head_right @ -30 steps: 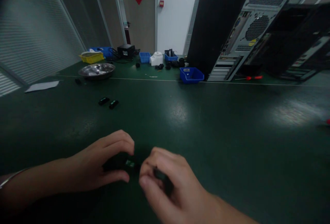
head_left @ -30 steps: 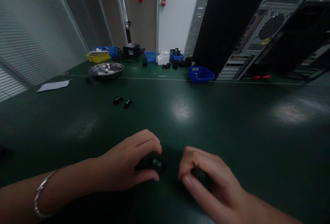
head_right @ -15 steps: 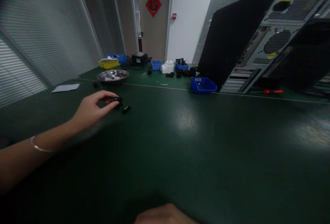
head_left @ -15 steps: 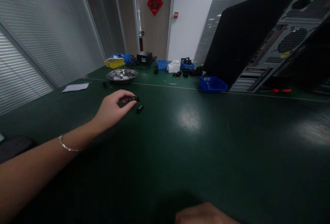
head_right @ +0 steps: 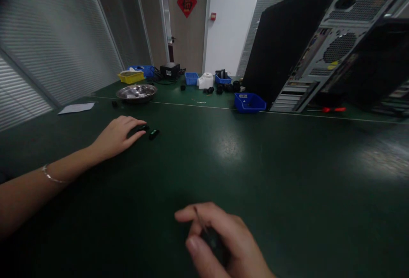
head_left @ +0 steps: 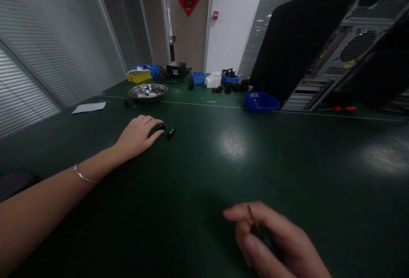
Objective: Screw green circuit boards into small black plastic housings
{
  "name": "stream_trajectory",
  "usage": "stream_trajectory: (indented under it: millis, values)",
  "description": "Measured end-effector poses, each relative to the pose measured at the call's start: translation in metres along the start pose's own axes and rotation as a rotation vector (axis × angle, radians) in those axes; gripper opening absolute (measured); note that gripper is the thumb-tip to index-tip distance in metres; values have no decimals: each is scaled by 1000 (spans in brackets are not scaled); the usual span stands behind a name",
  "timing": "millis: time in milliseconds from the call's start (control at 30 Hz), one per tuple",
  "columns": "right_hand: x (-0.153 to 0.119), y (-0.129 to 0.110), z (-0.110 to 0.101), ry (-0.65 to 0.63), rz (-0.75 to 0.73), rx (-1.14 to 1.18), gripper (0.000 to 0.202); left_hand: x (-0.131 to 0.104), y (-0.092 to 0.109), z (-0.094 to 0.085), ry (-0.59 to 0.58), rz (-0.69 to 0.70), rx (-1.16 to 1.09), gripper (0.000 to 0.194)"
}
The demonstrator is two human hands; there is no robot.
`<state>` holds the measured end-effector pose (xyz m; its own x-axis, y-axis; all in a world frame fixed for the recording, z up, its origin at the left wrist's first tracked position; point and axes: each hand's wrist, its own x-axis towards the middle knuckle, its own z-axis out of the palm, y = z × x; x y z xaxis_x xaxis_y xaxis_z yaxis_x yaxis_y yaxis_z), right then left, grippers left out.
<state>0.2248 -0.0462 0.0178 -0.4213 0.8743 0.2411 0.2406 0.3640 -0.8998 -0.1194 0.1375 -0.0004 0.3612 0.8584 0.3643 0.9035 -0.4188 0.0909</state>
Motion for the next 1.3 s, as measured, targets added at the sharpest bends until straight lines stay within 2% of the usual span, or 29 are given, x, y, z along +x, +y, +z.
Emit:
stream_trajectory:
  millis: [33, 100, 233, 300, 367, 433, 533, 600, 667, 733, 1033, 1300]
  values:
    - [-2, 3, 0, 84, 9, -9, 25, 0, 1, 1, -18, 31, -6, 38]
    - [-3, 8, -1, 173, 7, -15, 25, -1, 0, 2, -24, 57, -11, 36]
    - [5, 11, -4, 182, -10, -17, 29, 0, 4, -8, 64, 30, -29, 34]
    - [7, 10, -4, 161, -1, -47, 34, -2, 22, -18, 122, 23, -72, 35]
    - [7, 9, -4, 142, 2, -86, 40, -9, 52, -26, 142, 58, -217, 34]
    - [6, 9, -4, 129, -5, -120, 44, -22, 88, -30, 72, 120, -413, 37]
    - [4, 9, -4, 101, -34, -190, 50, -46, 133, -30, -188, 220, -712, 37]
    - [5, 9, -4, 53, -63, -271, 52, -58, 148, -28, -393, 296, -808, 28]
    - [7, 10, -3, -3, -90, -341, 54, -63, 152, -27, -507, 328, -842, 23]
    - [9, 10, -3, -50, -108, -344, 55, -61, 149, -26, -532, 335, -848, 24]
    - [16, 19, -9, -93, -66, -320, 51, -52, 140, -24, -509, 310, -824, 24]
    - [13, 16, -15, -106, -75, -456, 42, -50, 137, -18, -450, 289, -753, 17]
